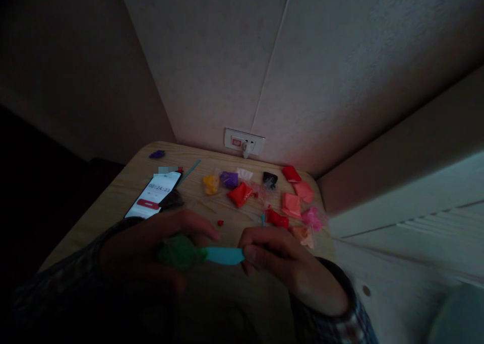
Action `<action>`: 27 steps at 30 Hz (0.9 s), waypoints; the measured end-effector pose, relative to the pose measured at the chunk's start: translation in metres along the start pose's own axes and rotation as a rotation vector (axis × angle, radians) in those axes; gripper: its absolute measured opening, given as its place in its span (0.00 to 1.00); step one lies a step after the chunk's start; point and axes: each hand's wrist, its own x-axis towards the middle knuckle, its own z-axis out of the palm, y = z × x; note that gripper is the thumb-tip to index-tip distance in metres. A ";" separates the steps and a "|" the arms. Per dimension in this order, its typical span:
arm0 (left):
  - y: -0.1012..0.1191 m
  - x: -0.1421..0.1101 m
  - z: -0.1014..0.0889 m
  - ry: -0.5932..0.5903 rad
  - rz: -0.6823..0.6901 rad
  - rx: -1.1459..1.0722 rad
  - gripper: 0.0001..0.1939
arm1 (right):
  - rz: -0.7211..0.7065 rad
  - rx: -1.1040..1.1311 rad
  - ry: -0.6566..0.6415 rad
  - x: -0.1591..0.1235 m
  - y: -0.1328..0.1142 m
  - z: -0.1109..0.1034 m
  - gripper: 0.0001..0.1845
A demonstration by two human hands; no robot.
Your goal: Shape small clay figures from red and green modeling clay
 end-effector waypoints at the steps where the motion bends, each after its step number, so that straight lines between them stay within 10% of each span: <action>1: -0.001 0.000 0.000 0.006 0.005 0.008 0.25 | -0.008 -0.004 0.021 -0.001 0.000 0.000 0.24; 14: -0.051 0.001 -0.020 0.094 -0.059 0.441 0.21 | -0.118 0.291 0.481 -0.011 0.011 0.001 0.18; 20: -0.091 0.005 -0.028 0.145 -0.158 0.678 0.17 | -0.056 0.260 0.541 -0.005 0.021 -0.003 0.17; 27: -0.082 0.012 -0.032 0.171 -0.056 0.806 0.15 | -0.042 0.203 0.515 0.001 0.032 -0.001 0.15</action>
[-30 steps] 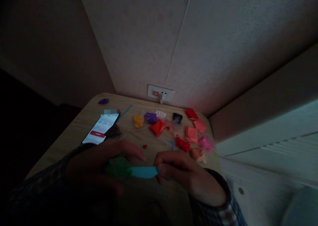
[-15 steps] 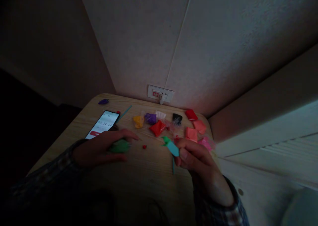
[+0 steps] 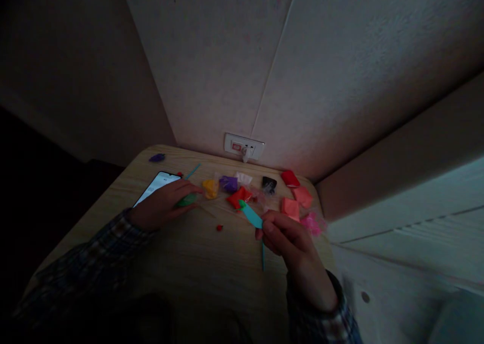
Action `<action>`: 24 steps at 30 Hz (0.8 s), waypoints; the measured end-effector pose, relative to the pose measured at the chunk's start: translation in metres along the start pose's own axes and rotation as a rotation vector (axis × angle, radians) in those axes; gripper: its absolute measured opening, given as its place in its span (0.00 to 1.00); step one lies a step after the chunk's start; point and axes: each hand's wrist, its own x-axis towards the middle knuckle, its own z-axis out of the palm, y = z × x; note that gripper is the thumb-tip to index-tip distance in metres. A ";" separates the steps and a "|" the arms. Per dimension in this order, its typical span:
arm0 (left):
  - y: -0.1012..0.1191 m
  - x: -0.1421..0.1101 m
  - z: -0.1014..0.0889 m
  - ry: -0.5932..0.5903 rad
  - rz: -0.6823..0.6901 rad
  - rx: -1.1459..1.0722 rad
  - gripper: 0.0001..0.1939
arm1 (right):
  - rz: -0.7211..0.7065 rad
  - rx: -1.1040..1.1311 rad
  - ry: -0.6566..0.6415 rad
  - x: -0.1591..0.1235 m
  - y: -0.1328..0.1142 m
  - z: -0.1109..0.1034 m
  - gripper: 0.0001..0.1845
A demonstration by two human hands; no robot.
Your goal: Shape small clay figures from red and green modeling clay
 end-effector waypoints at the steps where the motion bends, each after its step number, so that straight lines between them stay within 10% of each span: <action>1: 0.002 0.001 -0.002 0.021 0.005 0.020 0.14 | 0.001 -0.002 -0.010 0.000 0.001 0.000 0.15; 12: 0.008 0.008 0.021 0.053 0.066 0.220 0.21 | -0.034 -0.077 -0.043 0.005 0.001 0.013 0.18; 24: 0.062 0.004 -0.022 0.243 0.048 -0.700 0.17 | -0.280 -0.540 0.022 0.007 -0.008 0.031 0.15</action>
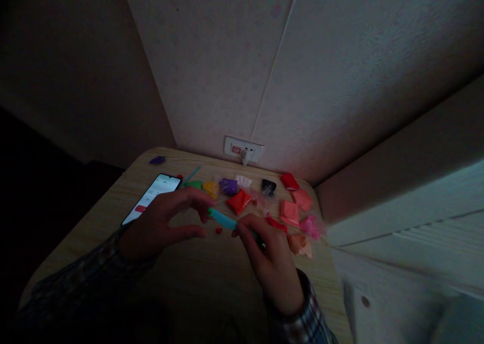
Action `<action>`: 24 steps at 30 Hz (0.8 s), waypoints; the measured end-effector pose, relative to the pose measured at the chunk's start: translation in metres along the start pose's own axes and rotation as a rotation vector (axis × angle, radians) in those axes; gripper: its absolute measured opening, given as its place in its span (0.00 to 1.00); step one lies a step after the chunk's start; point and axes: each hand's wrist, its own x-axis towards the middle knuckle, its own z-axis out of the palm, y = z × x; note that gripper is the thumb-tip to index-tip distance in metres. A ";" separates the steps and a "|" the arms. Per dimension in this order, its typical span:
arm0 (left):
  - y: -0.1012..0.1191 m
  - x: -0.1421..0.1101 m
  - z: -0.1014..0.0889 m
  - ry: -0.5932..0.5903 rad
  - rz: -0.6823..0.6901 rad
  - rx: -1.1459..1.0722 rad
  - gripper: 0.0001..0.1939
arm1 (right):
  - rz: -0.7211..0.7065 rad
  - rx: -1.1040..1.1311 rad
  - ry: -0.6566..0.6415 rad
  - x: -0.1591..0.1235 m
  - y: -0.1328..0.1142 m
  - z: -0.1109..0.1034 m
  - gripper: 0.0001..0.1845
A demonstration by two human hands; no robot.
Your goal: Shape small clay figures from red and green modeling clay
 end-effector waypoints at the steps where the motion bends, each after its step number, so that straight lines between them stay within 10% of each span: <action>1: 0.002 0.000 0.002 0.026 -0.017 -0.013 0.14 | -0.011 -0.030 -0.002 0.000 -0.001 0.001 0.15; 24: -0.022 0.010 -0.003 0.173 -0.287 -0.517 0.03 | -0.150 -0.566 0.117 0.008 0.076 0.028 0.12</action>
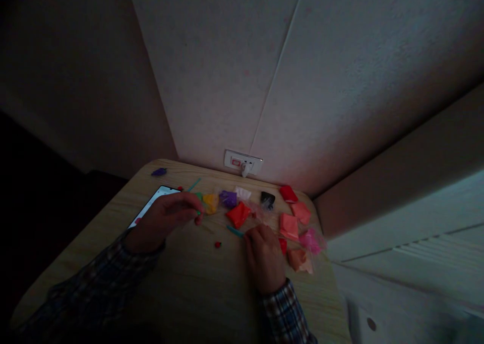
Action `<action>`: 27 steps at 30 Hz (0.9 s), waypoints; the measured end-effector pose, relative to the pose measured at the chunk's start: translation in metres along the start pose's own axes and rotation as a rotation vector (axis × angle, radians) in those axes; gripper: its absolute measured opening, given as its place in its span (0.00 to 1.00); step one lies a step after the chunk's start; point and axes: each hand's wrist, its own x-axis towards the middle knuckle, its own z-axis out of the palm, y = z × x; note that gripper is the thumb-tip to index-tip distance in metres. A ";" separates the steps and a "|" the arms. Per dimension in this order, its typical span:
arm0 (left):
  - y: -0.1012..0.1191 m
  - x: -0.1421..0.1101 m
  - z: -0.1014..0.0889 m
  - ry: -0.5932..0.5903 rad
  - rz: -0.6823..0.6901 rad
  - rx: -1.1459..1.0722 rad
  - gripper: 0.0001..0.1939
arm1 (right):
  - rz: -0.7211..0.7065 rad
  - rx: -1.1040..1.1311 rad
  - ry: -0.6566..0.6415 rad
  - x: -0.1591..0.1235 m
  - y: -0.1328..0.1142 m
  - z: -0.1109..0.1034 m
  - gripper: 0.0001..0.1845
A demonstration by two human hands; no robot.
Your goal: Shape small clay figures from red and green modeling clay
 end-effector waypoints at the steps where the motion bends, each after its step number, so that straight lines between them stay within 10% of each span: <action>1: 0.002 0.001 0.001 0.005 0.008 -0.023 0.03 | -0.008 -0.026 0.003 -0.001 0.002 0.005 0.11; 8: 0.026 0.006 0.010 -0.007 0.038 -0.032 0.09 | 0.006 -0.049 0.100 -0.004 0.006 0.014 0.06; 20: 0.079 0.016 0.030 -0.032 0.157 0.030 0.04 | -0.215 0.482 0.406 0.054 -0.063 -0.103 0.05; 27: 0.087 0.012 0.028 -0.031 0.137 0.039 0.02 | -0.271 0.407 0.440 0.057 -0.083 -0.109 0.07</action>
